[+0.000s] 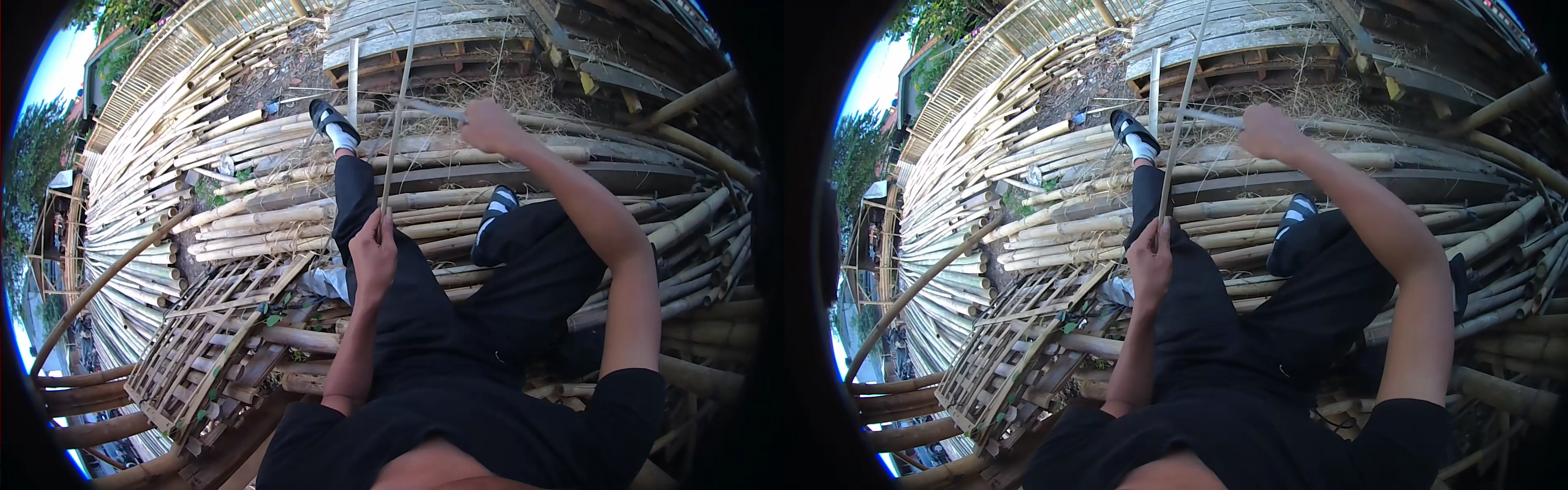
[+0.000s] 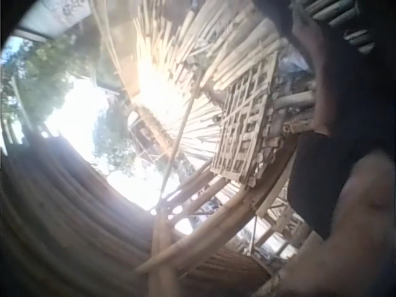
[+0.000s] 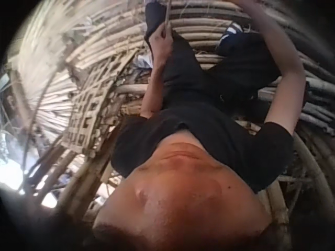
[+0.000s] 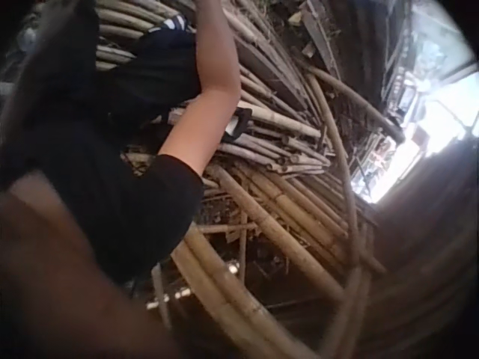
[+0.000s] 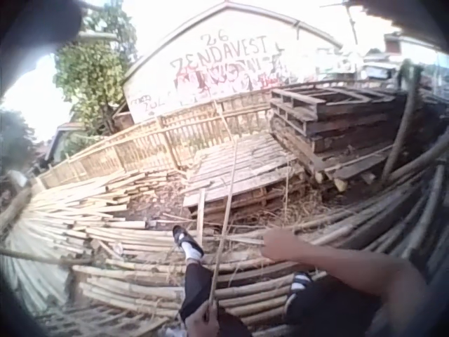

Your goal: The person shaves a thin strip of bamboo using a knife, pulling the blade along the length of the strip while holding it by hand.

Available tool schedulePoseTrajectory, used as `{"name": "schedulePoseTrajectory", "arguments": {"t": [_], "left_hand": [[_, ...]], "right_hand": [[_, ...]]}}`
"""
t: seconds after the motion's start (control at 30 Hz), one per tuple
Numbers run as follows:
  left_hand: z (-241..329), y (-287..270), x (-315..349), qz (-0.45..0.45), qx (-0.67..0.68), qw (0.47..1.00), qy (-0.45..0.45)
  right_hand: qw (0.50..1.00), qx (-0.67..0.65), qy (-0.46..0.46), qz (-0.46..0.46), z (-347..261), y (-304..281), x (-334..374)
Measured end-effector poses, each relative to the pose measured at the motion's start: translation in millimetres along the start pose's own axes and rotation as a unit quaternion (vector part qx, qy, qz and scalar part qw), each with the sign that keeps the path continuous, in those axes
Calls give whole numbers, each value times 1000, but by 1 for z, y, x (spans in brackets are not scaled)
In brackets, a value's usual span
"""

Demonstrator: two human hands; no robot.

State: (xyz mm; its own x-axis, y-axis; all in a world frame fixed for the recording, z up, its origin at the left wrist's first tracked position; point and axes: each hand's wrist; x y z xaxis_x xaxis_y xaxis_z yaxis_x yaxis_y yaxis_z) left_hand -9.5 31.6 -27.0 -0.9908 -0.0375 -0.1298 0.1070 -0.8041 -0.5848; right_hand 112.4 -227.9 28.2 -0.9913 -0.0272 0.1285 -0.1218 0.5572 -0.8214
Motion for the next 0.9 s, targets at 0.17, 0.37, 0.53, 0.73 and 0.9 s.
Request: {"name": "schedulePoseTrajectory", "arguments": {"t": [0.17,0.37,0.53,0.73,0.9], "left_hand": [[19,7,-18,-3,-26,999,20],[37,-2,-16,-12,-70,997,42],[41,-14,17,-34,-81,996,33],[29,-27,29,-29,-80,996,-15],[26,-20,4,-3,-89,996,4]], "right_hand": [[991,17,-110,-72,-40,59,35],[994,9,-68,-89,-47,56,29],[990,-18,130,43,14,-4,-29],[981,-7,143,129,31,-37,-24],[997,-11,-54,-58,-29,36,17]]}}
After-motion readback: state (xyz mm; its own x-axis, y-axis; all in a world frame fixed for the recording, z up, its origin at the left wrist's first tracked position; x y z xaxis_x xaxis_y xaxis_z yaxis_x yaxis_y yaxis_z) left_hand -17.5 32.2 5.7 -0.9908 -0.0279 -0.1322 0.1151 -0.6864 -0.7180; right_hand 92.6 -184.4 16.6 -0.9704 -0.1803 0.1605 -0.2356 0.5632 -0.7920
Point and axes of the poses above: each hand's wrist, its own x-axis away from the middle knuckle, its own y-axis out of the palm, z = x × y, and after that the axes turned 11 degrees about -x, right-handed
